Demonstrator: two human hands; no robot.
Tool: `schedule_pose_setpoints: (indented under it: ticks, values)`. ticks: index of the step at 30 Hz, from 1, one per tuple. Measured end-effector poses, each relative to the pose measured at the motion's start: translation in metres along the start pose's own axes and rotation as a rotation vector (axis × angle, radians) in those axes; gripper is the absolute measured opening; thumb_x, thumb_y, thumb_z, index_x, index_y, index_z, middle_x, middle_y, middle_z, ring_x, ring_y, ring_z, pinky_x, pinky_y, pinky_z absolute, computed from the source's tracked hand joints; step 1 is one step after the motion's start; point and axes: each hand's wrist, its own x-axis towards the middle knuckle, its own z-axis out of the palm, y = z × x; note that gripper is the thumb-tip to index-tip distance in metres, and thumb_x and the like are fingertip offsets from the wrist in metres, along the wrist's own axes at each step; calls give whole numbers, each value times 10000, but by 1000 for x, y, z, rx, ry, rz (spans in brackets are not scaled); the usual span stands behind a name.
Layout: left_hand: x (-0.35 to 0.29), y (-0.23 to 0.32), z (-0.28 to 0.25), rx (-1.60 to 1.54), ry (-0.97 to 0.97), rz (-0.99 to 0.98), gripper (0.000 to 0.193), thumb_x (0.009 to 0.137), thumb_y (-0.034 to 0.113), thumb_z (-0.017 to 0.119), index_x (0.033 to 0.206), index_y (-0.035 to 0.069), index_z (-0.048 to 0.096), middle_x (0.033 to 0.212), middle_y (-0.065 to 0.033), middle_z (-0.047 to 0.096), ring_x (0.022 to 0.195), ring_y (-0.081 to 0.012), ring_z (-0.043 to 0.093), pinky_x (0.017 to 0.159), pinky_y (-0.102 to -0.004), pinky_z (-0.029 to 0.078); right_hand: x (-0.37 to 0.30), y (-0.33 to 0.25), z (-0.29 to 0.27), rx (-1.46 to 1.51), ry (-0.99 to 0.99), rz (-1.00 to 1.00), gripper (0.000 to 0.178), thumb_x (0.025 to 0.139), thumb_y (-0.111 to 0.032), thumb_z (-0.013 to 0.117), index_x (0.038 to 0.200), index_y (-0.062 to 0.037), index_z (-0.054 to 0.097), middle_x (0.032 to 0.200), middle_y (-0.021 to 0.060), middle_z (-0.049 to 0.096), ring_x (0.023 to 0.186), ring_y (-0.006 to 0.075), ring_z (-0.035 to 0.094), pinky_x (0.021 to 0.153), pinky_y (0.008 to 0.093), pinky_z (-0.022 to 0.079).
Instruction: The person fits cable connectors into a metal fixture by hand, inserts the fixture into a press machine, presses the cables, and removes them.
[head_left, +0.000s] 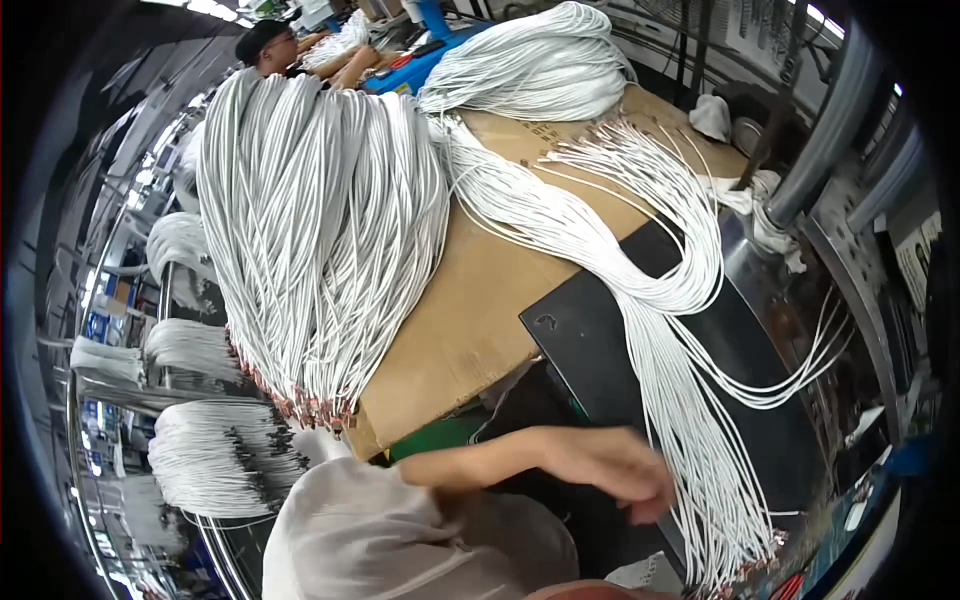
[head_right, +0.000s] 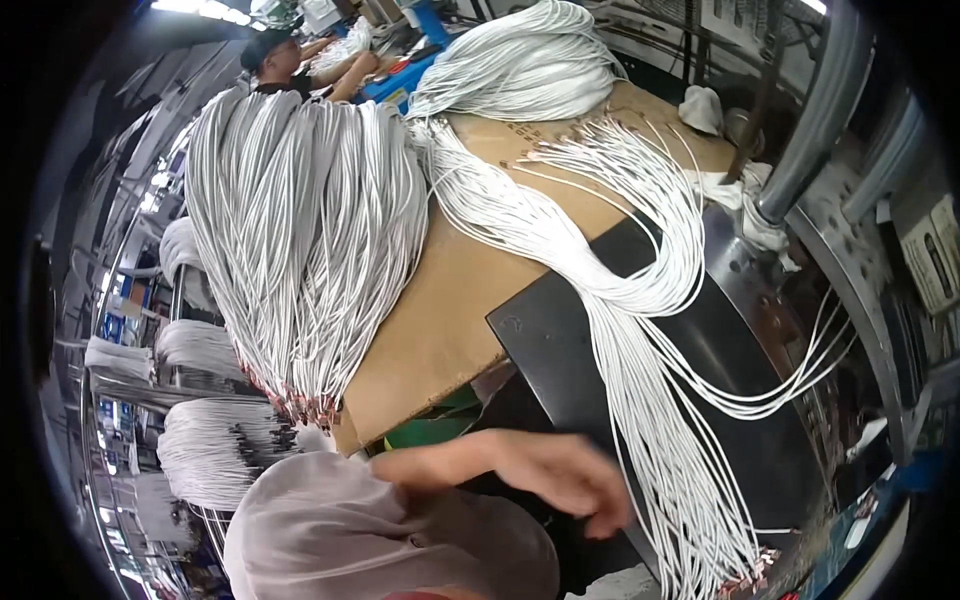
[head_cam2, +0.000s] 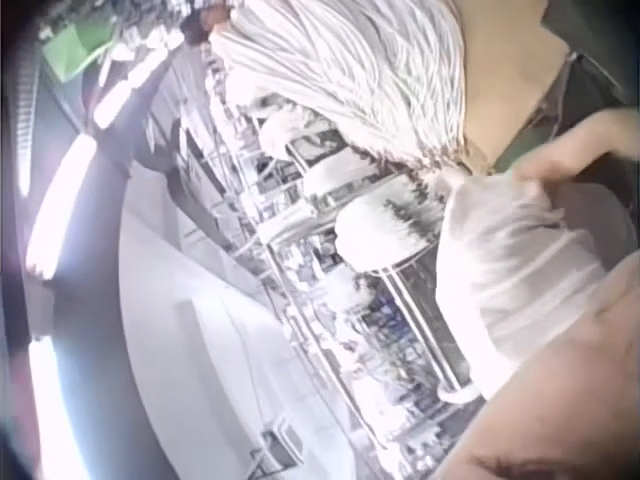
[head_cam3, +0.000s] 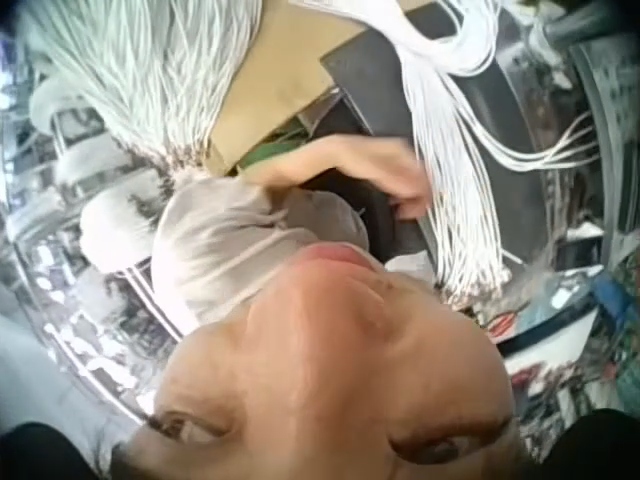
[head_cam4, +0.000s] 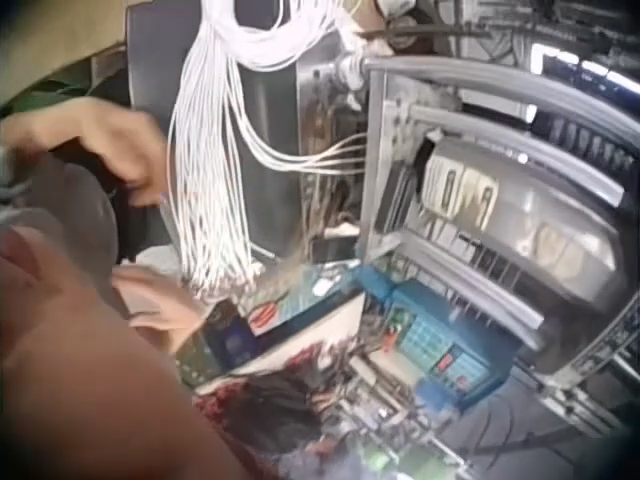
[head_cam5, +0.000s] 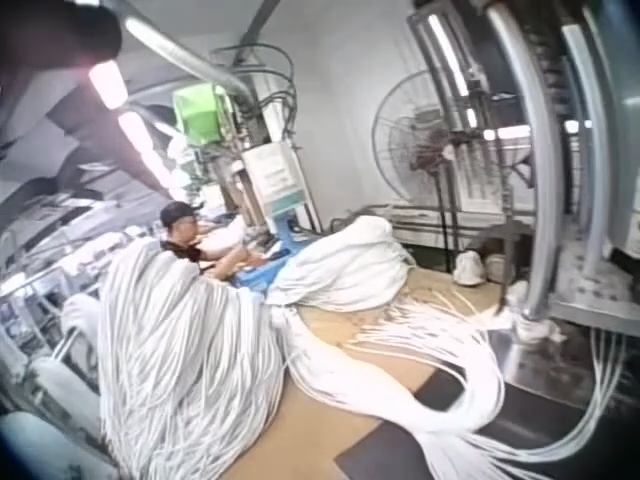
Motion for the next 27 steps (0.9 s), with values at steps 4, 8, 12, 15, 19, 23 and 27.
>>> schedule_pose_setpoints:
  ticks: [4,8,12,15,19,23,27]
  values:
    - [-94,-68,-7,63,281,-408,490,1011,400,546,1303,7,544,1068,-77,632,968,-155,611,836,-281,497,119,-95,190,235,440,371,702,895,-312,721,1433,23,421,1335,208,541,1178,302,554,1003,389,432]
    - [-91,-101,-19,39,931,-328,630,1000,415,556,1445,44,308,1196,-92,556,1021,-169,587,850,-309,498,185,-107,345,689,682,1409,579,973,-289,599,1457,-22,427,1381,181,525,1175,258,559,945,355,466]
    - [-61,-133,-41,171,1009,-172,678,986,426,577,1434,53,230,1208,-97,525,1011,-179,590,841,-328,503,200,-79,365,901,971,1673,584,986,-307,575,1479,-49,394,1395,175,521,1178,250,562,938,345,475]
    - [-85,-126,-28,139,1146,-89,671,969,459,598,1366,27,273,1134,-97,532,941,-188,618,805,-320,513,227,-77,296,1415,1650,1284,727,960,-395,600,1536,-109,263,1403,177,521,1193,259,570,966,340,480]
    - [-75,-118,-41,202,1070,-110,622,962,420,626,1316,24,303,1123,-101,550,944,-196,623,809,-330,515,199,-62,205,1793,1949,1101,722,935,-496,571,1502,-142,297,1382,139,521,1208,265,533,951,386,445]
    - [-75,-117,-55,148,1039,-149,569,976,228,609,1393,11,289,1221,-132,542,1070,-235,589,888,-389,516,194,-53,124,2249,2259,1290,675,902,-639,487,1385,-169,472,1333,57,519,1226,271,447,898,490,368]
    - [-73,-89,-34,45,1248,-101,590,943,197,633,1392,-3,306,1326,-195,503,1146,-320,569,913,-458,514,207,-47,129,2466,2487,591,607,973,-582,387,1350,-109,437,1239,102,567,1089,283,540,780,438,461]
